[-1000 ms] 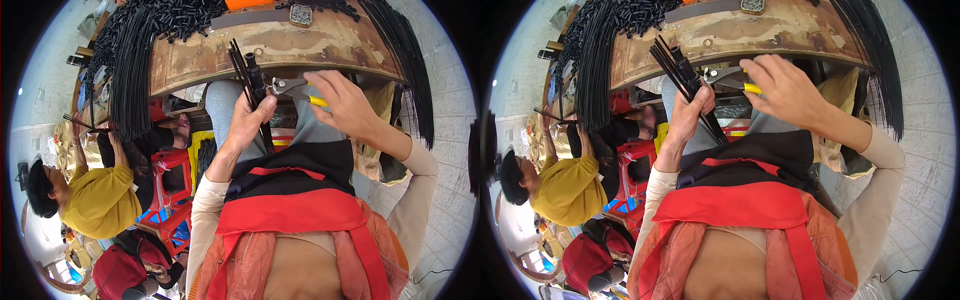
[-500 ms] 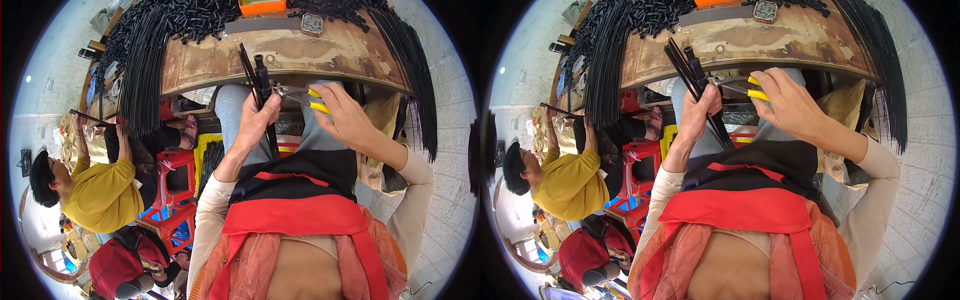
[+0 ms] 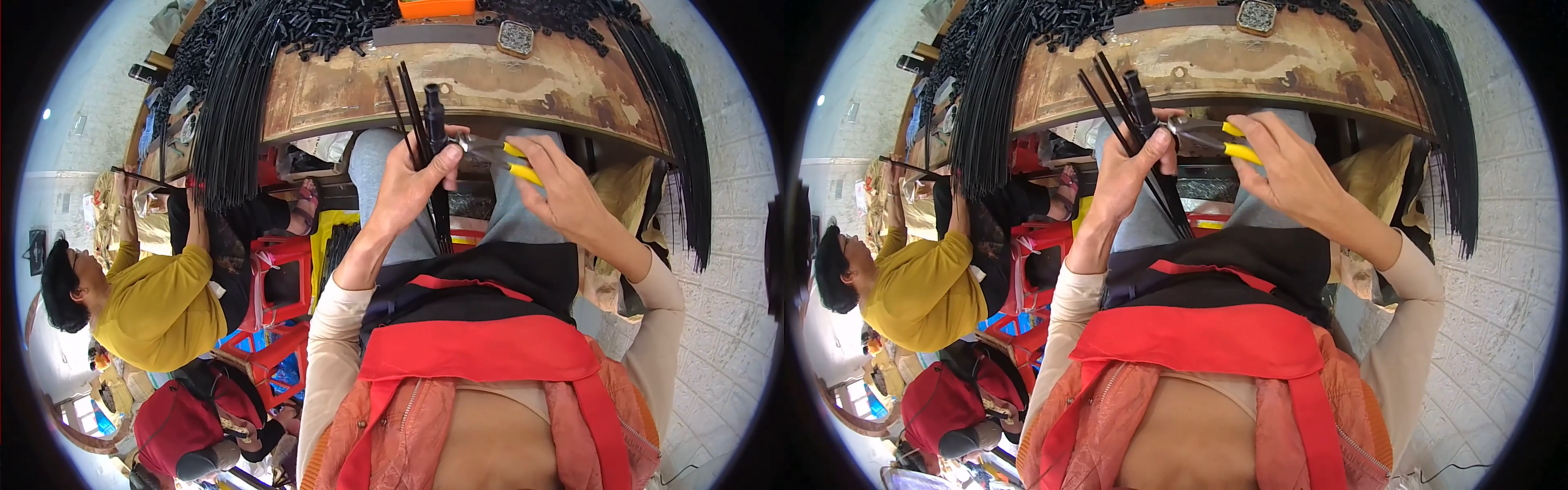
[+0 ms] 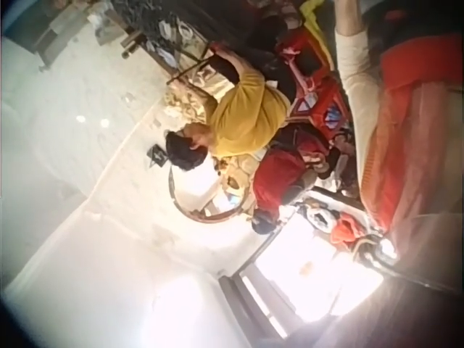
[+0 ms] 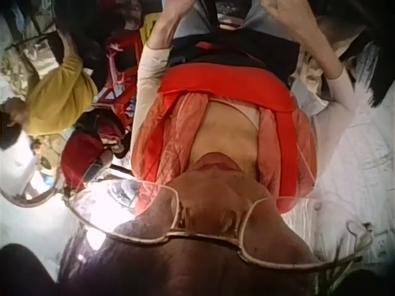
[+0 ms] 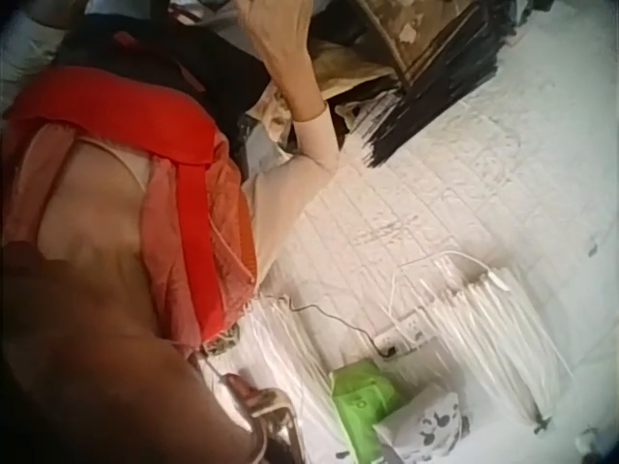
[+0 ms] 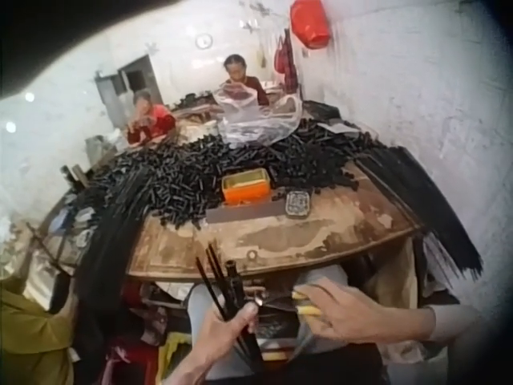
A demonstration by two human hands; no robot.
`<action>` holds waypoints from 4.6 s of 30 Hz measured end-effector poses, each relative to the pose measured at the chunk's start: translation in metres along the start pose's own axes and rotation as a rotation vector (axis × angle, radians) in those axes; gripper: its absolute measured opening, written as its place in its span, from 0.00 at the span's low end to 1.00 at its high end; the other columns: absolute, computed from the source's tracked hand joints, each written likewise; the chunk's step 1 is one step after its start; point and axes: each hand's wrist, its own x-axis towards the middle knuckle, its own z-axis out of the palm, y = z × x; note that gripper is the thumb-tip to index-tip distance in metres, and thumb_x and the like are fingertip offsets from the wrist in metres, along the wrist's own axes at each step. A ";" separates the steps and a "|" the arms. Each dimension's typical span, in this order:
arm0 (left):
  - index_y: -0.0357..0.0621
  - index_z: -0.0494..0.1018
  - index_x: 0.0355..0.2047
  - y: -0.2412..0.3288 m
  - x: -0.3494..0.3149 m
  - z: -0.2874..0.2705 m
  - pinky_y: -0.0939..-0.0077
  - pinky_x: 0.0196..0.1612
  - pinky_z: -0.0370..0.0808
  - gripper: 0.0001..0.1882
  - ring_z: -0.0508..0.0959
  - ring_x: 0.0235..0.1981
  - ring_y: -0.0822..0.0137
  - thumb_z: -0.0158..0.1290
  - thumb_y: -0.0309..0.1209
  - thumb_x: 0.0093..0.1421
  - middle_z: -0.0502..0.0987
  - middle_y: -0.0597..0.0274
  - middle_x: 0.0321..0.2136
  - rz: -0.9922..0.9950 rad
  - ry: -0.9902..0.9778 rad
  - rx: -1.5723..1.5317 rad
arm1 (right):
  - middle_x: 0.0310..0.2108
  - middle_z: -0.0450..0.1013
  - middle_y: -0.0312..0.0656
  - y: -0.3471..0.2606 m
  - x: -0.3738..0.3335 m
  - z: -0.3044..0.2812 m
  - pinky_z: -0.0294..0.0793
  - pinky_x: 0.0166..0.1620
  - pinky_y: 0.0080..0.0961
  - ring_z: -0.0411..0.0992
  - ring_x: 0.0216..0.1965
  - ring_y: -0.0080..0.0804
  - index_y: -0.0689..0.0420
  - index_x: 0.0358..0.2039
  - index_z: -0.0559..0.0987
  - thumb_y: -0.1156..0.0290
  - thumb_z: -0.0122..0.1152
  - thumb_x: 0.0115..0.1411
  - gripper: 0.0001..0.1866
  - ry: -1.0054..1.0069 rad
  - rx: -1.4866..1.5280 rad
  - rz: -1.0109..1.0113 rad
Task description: Assembling and trimming bundles of black plastic strips or synthetic hair using a fixture and pliers.
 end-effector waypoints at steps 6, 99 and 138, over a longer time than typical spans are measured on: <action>0.33 0.67 0.51 -0.007 -0.003 -0.005 0.82 0.25 0.57 0.29 0.59 0.20 0.78 0.56 0.46 0.62 0.60 0.73 0.19 0.004 -0.208 -0.252 | 0.17 0.70 0.43 -0.011 0.011 -0.034 0.69 0.18 0.22 0.69 0.12 0.32 0.63 0.48 0.66 0.69 0.60 0.60 0.20 -0.819 1.231 0.796; 0.34 0.57 0.61 -0.014 -0.018 -0.006 0.81 0.30 0.63 0.33 0.65 0.27 0.75 0.39 0.52 0.69 0.68 0.65 0.29 0.210 -0.159 -0.286 | 0.28 0.70 0.38 -0.042 0.039 0.055 0.69 0.30 0.22 0.73 0.27 0.27 0.62 0.38 0.73 0.68 0.56 0.63 0.10 0.122 1.353 0.600; 0.32 0.65 0.46 -0.011 -0.008 -0.012 0.80 0.26 0.59 0.38 0.61 0.21 0.75 0.43 0.63 0.61 0.62 0.70 0.20 0.017 -0.306 -0.360 | 0.19 0.72 0.39 -0.031 0.016 -0.024 0.66 0.25 0.21 0.70 0.20 0.22 0.63 0.37 0.73 0.60 0.50 0.66 0.16 -0.604 0.537 0.642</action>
